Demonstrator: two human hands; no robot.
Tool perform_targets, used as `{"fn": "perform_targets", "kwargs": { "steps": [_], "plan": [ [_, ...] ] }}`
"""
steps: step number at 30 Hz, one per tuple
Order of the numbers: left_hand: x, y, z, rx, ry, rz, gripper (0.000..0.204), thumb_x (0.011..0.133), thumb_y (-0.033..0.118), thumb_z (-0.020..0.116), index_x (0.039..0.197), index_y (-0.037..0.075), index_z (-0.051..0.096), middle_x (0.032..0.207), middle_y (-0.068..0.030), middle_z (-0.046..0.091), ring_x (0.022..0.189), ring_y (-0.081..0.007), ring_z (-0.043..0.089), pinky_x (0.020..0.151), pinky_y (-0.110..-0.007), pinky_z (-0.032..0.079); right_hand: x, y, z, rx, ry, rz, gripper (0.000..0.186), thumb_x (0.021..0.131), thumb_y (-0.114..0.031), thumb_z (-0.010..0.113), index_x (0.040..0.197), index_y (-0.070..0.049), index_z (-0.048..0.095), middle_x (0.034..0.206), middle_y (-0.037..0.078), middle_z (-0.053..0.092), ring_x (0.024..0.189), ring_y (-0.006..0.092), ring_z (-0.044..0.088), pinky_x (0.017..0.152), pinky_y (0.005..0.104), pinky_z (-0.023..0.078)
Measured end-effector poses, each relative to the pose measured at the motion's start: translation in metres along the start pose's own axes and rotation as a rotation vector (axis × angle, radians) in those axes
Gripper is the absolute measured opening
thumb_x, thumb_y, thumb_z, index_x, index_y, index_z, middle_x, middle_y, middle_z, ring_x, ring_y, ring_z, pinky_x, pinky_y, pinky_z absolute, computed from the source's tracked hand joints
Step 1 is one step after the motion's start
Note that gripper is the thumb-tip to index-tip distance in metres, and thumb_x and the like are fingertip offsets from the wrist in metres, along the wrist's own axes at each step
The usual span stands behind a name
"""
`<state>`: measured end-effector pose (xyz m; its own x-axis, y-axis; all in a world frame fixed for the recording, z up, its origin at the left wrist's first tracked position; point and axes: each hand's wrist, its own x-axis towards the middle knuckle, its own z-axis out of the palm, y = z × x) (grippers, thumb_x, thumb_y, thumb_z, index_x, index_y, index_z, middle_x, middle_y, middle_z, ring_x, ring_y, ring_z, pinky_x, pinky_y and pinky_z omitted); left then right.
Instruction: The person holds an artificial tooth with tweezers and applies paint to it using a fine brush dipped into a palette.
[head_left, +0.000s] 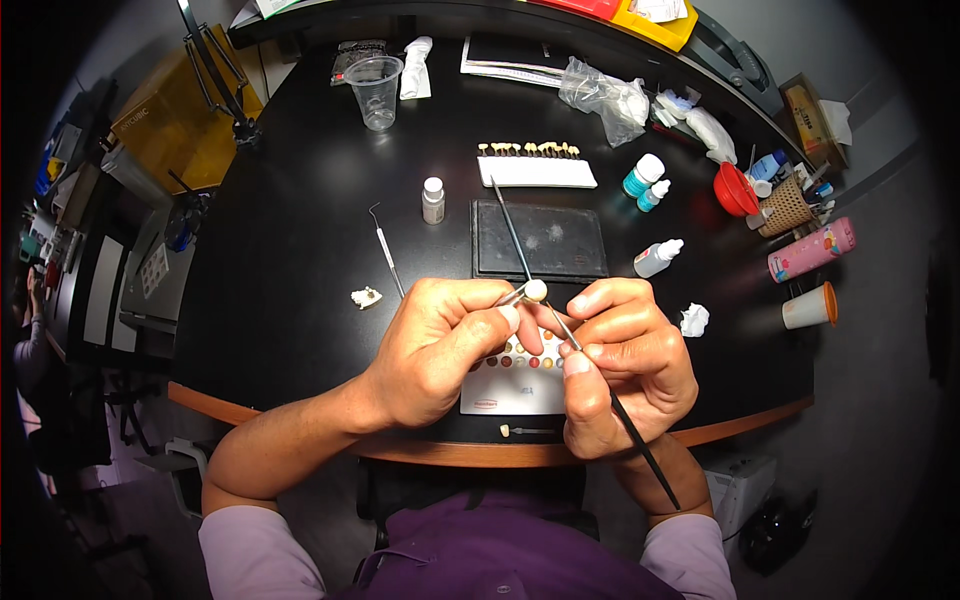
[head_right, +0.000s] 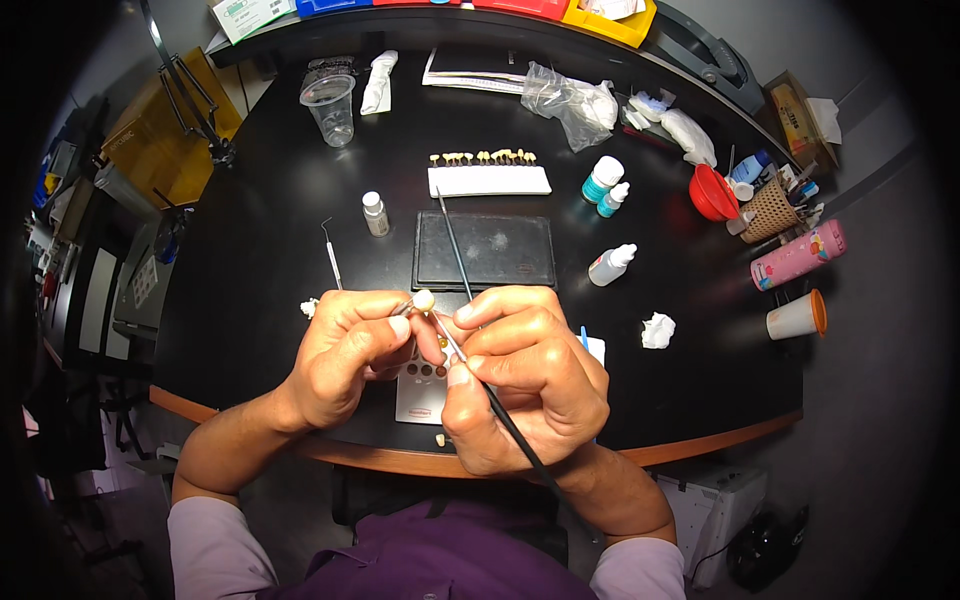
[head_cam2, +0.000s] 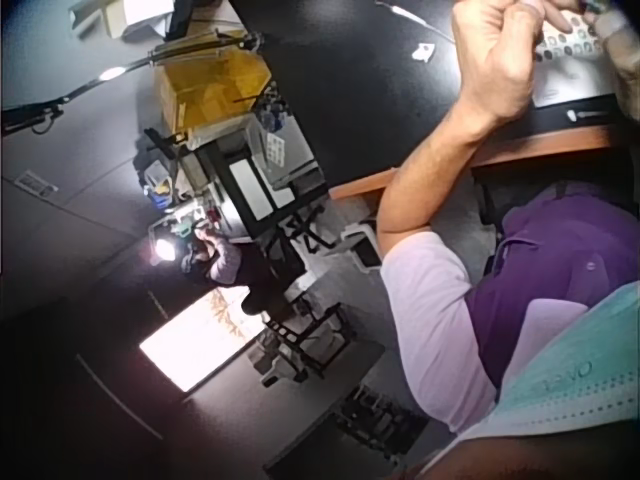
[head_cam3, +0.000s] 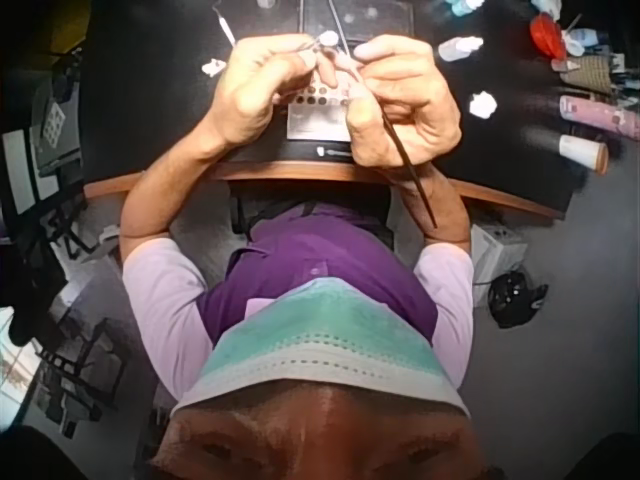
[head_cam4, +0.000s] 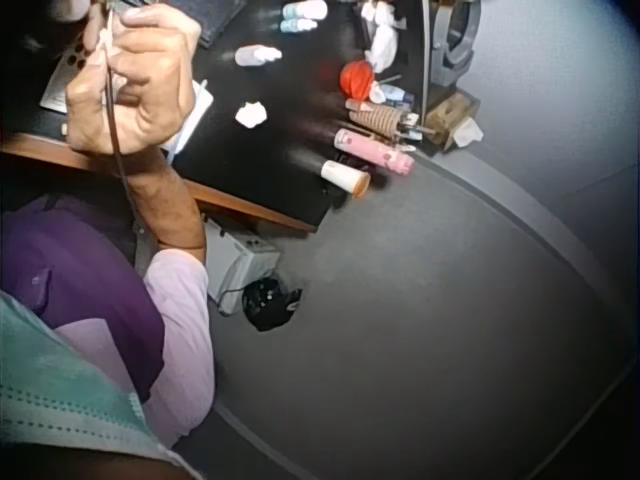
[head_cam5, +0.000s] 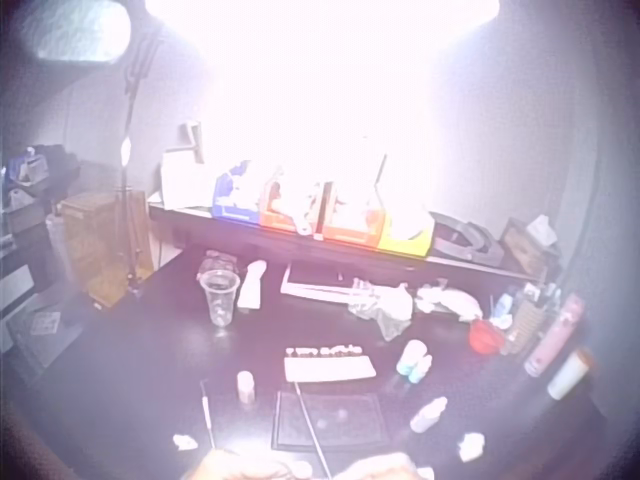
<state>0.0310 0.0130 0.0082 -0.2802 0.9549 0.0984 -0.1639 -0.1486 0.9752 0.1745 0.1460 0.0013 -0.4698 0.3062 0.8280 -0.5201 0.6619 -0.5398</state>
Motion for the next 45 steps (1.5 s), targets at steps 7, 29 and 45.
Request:
{"fn": "perform_targets", "kwargs": {
  "steps": [7, 29, 45],
  "plan": [
    [-0.001, -0.001, -0.002, 0.049, -0.024, 0.040, 0.031, 0.100, 0.011, 0.048, 0.091, -0.006, 0.072, 0.102, -0.0153, 0.076, 0.090, -0.0142, 0.067, 0.084, -0.030, 0.054, -0.001, 0.001, 0.000, 0.041, 0.018, 0.048, 0.019, 0.076, 0.011, 0.068, 0.084, 0.000, 0.056, 0.079, 0.014, 0.065, 0.088, 0.0295, 0.070, 0.074, 0.0360, 0.057],
    [0.000, -0.005, -0.001, 0.141, -0.019, 0.094, 0.027, 0.097, 0.008, 0.050, 0.091, -0.007, 0.072, 0.100, -0.0174, 0.076, 0.089, -0.0173, 0.070, 0.081, -0.032, 0.057, -0.001, 0.000, 0.001, 0.047, 0.012, 0.029, 0.018, 0.078, 0.010, 0.069, 0.085, 0.000, 0.057, 0.080, 0.014, 0.066, 0.089, 0.0290, 0.070, 0.076, 0.0364, 0.057],
    [0.007, -0.010, 0.000, 0.664, 0.155, 0.544, 0.019, 0.084, 0.005, 0.060, 0.092, -0.005, 0.075, 0.067, -0.0129, 0.065, 0.056, -0.0208, 0.054, 0.055, -0.035, 0.044, -0.004, 0.000, 0.003, 0.096, 0.071, 0.101, 0.015, 0.079, 0.008, 0.067, 0.085, 0.000, 0.056, 0.079, 0.012, 0.063, 0.087, 0.0287, 0.068, 0.073, 0.0365, 0.057]
  ]
}}
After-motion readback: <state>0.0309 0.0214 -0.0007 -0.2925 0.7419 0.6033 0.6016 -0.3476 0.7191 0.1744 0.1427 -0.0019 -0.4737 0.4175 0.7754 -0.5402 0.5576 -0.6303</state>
